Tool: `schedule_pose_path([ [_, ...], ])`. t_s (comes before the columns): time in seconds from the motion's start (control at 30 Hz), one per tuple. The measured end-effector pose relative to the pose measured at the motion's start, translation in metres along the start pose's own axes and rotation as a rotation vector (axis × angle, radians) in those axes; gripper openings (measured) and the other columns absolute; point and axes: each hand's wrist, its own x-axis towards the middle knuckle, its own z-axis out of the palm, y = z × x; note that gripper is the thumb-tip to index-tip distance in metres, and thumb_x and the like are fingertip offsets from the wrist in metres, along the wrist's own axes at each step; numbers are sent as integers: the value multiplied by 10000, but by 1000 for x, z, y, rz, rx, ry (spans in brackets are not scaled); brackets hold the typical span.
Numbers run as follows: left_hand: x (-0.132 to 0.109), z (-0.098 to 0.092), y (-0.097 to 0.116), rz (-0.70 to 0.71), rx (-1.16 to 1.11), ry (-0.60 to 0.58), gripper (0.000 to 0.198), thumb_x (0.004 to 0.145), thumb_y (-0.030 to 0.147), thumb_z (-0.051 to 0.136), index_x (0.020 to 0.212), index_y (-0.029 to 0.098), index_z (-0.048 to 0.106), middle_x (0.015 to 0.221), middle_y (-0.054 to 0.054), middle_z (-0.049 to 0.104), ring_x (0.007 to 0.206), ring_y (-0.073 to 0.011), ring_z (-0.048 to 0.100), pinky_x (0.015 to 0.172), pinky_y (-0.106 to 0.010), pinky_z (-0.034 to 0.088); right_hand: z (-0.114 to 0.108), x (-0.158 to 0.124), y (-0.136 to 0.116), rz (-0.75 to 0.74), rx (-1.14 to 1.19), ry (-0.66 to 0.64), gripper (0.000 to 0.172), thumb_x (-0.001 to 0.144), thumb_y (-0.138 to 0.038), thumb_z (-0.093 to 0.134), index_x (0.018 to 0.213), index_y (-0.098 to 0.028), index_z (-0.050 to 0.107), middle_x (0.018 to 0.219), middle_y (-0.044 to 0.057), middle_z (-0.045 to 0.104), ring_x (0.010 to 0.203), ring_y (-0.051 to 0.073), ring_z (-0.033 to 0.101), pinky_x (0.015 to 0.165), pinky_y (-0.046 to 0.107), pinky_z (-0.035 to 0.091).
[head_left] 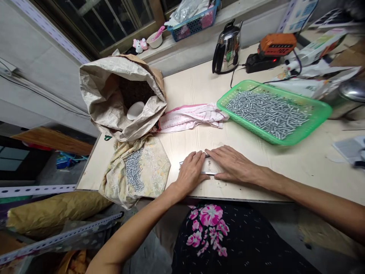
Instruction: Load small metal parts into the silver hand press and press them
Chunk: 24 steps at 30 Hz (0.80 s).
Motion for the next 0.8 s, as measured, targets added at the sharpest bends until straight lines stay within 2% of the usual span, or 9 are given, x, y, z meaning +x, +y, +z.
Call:
schedule_pose_path([
  [0.07,14,1,-2,28,19,-67,672,826,398,700,1377,159,399,1340,-160,506,1199,-302,470,1003,-480,434,-2,0,1,24,5,-15,757,767,-373,703,1406,-128,379,1286,195,542,1196,334,487,997,521,395],
  [0.17,25,-1,-6,28,41,-121,610,822,389,704,1324,144,459,1194,-133,563,1086,-285,496,931,-442,468,-10,5,1,18,34,-52,575,804,-313,684,1297,-107,471,1168,172,567,1120,304,501,940,465,439],
  [0.27,30,-2,-8,7,23,-113,478,833,370,696,1241,177,540,1062,-90,585,1016,-268,505,877,-415,472,-17,11,1,10,82,-83,352,857,-243,632,1166,-101,542,1060,146,566,1013,264,502,868,407,457],
  [0.37,34,0,-10,-29,-2,-91,346,852,343,682,1155,195,602,980,-64,591,977,-248,514,848,-385,460,-19,16,4,9,119,-103,240,880,-212,604,1097,-113,578,983,116,554,952,241,492,816,370,446],
  [0.6,45,5,-13,-51,-10,-81,170,890,338,638,930,173,653,874,-51,586,904,-225,518,780,-346,438,-15,30,17,31,82,-97,88,904,-182,561,937,-153,638,866,73,567,845,202,517,737,316,418],
  [0.8,49,5,-13,-64,34,-59,181,927,297,579,819,163,633,838,-55,595,886,-218,537,778,-342,457,-8,41,20,60,39,-147,176,924,-163,498,802,-159,625,804,69,584,817,199,535,717,310,423],
])
